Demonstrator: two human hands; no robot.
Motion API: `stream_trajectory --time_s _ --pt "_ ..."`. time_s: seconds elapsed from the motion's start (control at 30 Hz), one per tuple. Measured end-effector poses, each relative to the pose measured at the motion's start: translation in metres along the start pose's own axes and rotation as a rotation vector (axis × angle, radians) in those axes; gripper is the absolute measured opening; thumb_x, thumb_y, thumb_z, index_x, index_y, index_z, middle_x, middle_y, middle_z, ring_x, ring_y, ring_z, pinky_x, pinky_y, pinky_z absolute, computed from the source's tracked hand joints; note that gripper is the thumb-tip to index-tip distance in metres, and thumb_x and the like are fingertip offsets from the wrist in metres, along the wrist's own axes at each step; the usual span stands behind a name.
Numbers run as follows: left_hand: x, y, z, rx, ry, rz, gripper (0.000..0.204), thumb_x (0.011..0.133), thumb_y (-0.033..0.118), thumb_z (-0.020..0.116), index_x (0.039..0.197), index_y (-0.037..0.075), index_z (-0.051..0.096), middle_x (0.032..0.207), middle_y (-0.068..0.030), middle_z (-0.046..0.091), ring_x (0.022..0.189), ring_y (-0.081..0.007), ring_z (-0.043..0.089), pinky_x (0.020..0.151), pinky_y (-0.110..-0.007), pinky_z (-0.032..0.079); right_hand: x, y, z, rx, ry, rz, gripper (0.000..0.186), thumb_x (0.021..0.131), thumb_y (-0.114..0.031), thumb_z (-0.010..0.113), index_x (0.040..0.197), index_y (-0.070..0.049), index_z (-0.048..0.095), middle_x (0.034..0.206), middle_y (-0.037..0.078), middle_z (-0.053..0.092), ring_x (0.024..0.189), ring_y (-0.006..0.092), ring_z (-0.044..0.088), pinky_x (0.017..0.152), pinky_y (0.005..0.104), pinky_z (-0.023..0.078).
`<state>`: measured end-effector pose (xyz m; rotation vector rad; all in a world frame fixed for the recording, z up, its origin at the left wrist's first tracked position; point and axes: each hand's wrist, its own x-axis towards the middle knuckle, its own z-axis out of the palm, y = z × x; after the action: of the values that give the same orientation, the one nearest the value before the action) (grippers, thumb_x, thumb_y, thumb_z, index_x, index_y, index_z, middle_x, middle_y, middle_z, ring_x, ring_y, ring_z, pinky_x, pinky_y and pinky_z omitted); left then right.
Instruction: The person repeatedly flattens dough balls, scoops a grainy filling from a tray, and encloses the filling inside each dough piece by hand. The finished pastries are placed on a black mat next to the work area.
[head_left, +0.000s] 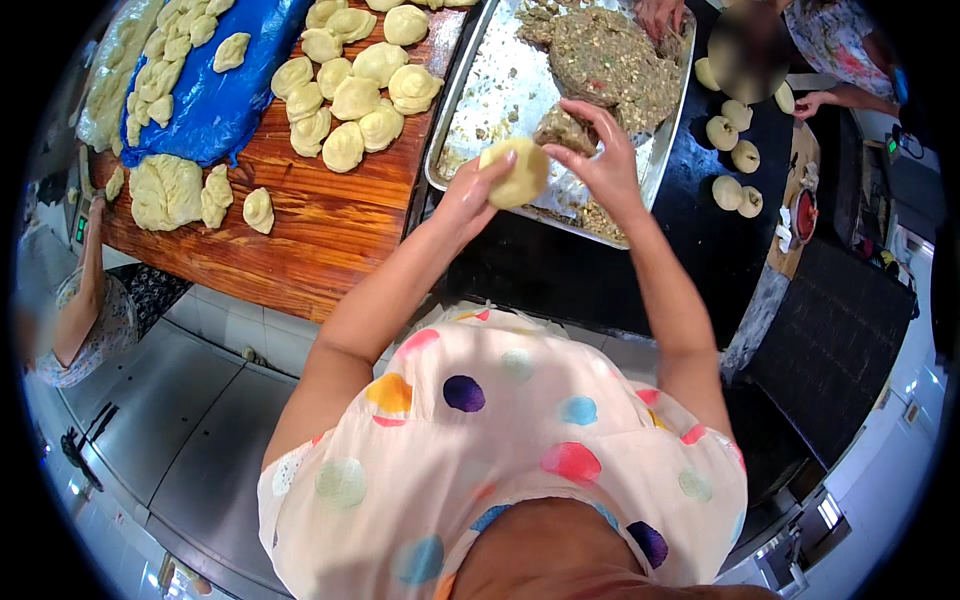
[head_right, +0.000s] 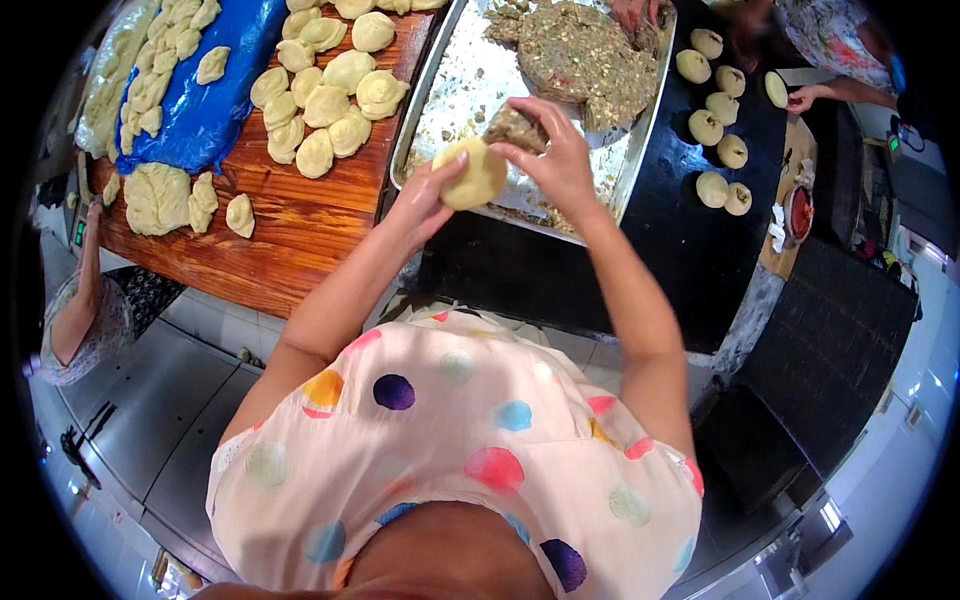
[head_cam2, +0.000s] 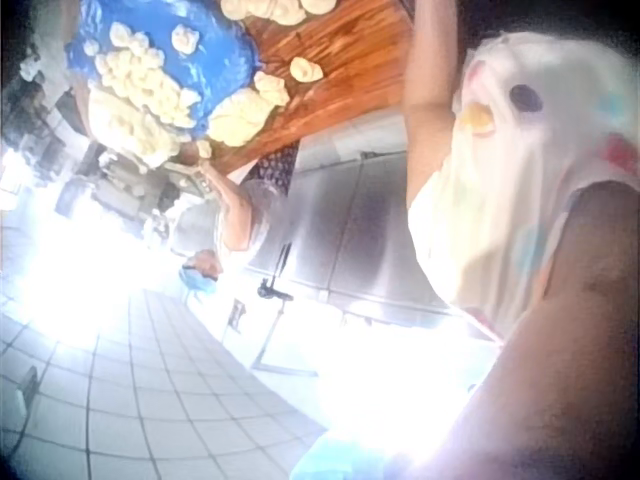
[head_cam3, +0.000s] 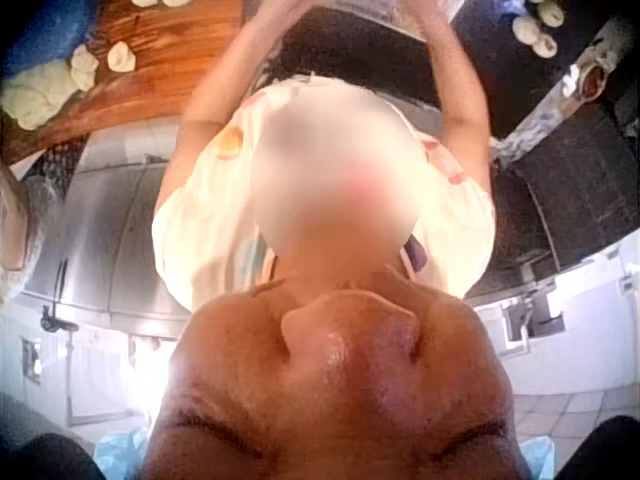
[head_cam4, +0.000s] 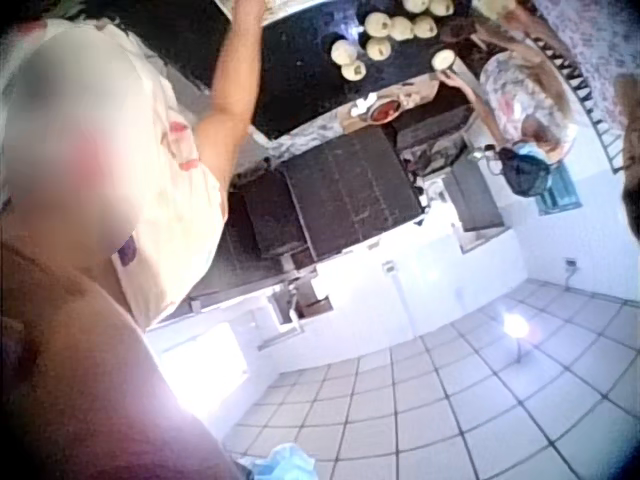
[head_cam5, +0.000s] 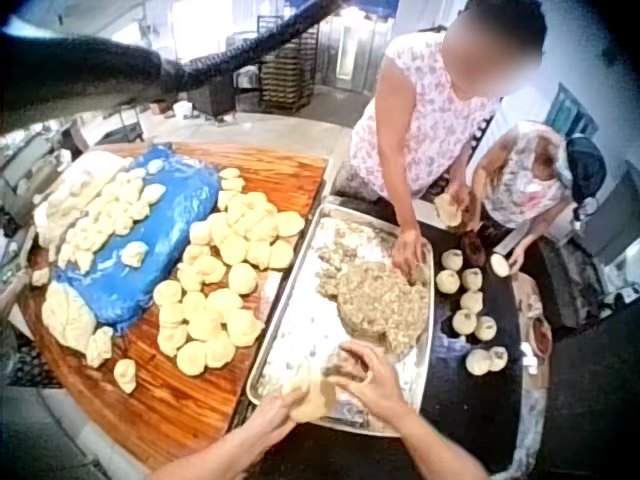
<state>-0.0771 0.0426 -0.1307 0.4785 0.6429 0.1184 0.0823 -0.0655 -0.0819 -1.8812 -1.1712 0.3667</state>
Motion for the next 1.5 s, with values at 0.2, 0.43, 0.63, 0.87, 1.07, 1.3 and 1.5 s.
stream_trajectory --time_s 0.2,0.43,0.63,0.87,1.07,1.3,1.5 --pt "0.017 0.005 0.047 -0.349 -0.258 -0.083 0.039 0.095 0.037 0.059 0.119 0.007 0.056 0.114 -0.0092 0.062 0.106 -0.0219 0.062 0.093 -0.042 0.051 -0.032 -0.026 0.013 -0.093 0.220 -0.084 0.056 0.069 -0.009 0.080 0.121 -0.010 0.060 0.126 0.010 0.060 0.117 0.0290 0.056 0.100 0.0386 0.045" --pt "0.012 -0.005 0.096 -0.245 -0.122 -0.112 0.040 0.088 0.025 0.068 0.121 0.007 0.054 0.125 -0.0128 0.056 0.116 -0.0266 0.056 0.102 -0.047 0.046 -0.048 -0.022 -0.038 0.092 0.289 0.062 0.049 0.093 -0.035 0.058 0.135 -0.010 0.053 0.147 0.014 0.042 0.136 0.0286 0.040 0.116 0.0456 0.020" --pt "0.016 -0.011 0.138 -0.282 -0.248 -0.176 0.048 0.088 0.026 0.066 0.128 0.003 0.050 0.130 -0.0128 0.055 0.122 -0.0260 0.053 0.109 -0.044 0.040 -0.046 -0.015 -0.030 1.272 0.712 0.454 0.061 0.103 -0.049 0.029 0.133 0.001 0.050 0.132 0.012 0.054 0.122 0.0207 0.050 0.107 0.0351 0.035" --pt "0.014 -0.022 0.151 -0.125 -0.204 -0.077 0.038 0.090 0.026 0.065 0.122 0.010 0.051 0.117 -0.0057 0.057 0.112 -0.0194 0.056 0.101 -0.039 0.045 -0.039 -0.028 -0.037 0.957 0.863 0.382 0.029 0.099 -0.017 0.050 0.117 0.004 0.058 0.114 0.016 0.065 0.107 0.0192 0.060 0.097 0.0299 0.043" --pt "0.014 -0.022 0.142 0.000 -0.172 -0.058 0.037 0.091 0.024 0.064 0.123 0.014 0.049 0.117 -0.0046 0.054 0.112 -0.0198 0.056 0.098 -0.039 0.048 -0.045 -0.013 -0.027 0.773 0.803 0.372 0.031 0.099 -0.013 0.047 0.123 0.005 0.056 0.119 0.016 0.064 0.112 0.0182 0.058 0.100 0.0299 0.041" --pt "0.016 -0.011 0.134 -0.072 -0.210 -0.230 0.038 0.093 0.028 0.062 0.126 0.011 0.054 0.121 -0.0071 0.058 0.114 -0.0208 0.058 0.099 -0.041 0.047 -0.056 0.008 -0.039 1.310 0.779 0.575 0.046 0.101 -0.034 0.048 0.128 0.003 0.056 0.118 0.011 0.064 0.111 0.0181 0.058 0.100 0.0298 0.042" --pt "0.001 -0.031 0.137 0.354 -0.077 0.214 0.038 0.095 0.029 0.060 0.121 0.001 0.060 0.116 -0.0050 0.062 0.105 -0.0132 0.058 0.093 -0.029 0.045 -0.064 -0.001 -0.023 0.797 0.613 0.510 0.025 0.094 -0.019 0.060 0.105 0.002 0.068 0.099 0.005 0.067 0.091 0.0108 0.059 0.081 0.0245 0.045"
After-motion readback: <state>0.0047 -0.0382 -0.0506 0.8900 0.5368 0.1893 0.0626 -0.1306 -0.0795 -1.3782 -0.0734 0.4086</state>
